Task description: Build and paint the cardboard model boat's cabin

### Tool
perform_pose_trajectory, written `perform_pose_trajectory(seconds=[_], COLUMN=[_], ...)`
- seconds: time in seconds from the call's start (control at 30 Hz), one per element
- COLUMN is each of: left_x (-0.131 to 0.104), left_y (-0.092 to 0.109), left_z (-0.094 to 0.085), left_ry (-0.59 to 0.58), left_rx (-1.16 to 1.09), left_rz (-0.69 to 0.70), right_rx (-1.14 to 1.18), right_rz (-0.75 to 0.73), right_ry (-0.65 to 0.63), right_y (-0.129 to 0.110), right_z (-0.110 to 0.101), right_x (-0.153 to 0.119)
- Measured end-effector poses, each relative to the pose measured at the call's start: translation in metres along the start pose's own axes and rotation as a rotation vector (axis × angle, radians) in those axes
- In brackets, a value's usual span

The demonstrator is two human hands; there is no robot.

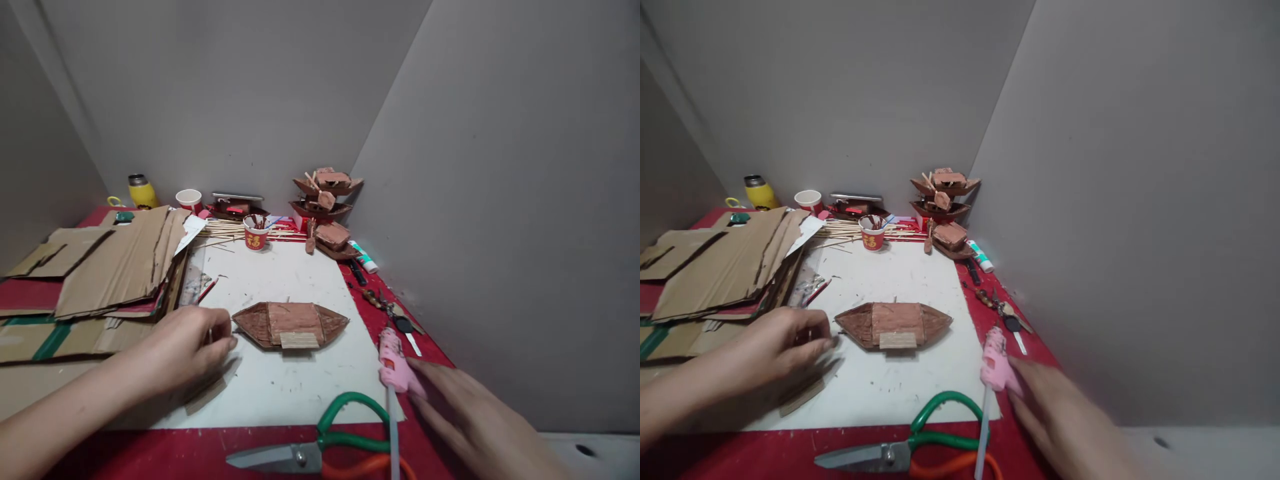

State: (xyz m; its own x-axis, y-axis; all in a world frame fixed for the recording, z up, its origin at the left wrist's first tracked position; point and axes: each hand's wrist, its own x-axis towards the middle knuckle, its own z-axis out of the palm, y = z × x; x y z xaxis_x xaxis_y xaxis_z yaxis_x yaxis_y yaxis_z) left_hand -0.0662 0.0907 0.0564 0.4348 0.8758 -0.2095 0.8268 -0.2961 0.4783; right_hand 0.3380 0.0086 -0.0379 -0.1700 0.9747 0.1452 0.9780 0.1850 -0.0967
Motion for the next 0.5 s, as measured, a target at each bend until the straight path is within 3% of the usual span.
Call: perform_pose_trajectory(seconds=[0.1,0.27,0.37,0.5], left_x=[-0.015,-0.012,0.006,0.026], left_y=[-0.005,-0.012,-0.017,-0.019], left_z=[0.006,0.017,0.018,0.016], left_ry=[-0.032,0.209,0.279,0.202], left_rx=[0.072,0.018,0.012,0.011], left_rz=[-0.066,-0.06,0.041,0.232], right_rx=[-0.03,-0.011,0.073,0.315], right_rz=[0.024,0.102,0.149,0.224], right_ry=[0.0,-0.076,-0.072,0.041], right_y=[0.001,-0.002,-0.002,0.001], right_z=[0.002,0.0,-0.002,-0.009], right_x=[0.001,0.001,-0.002,-0.011])
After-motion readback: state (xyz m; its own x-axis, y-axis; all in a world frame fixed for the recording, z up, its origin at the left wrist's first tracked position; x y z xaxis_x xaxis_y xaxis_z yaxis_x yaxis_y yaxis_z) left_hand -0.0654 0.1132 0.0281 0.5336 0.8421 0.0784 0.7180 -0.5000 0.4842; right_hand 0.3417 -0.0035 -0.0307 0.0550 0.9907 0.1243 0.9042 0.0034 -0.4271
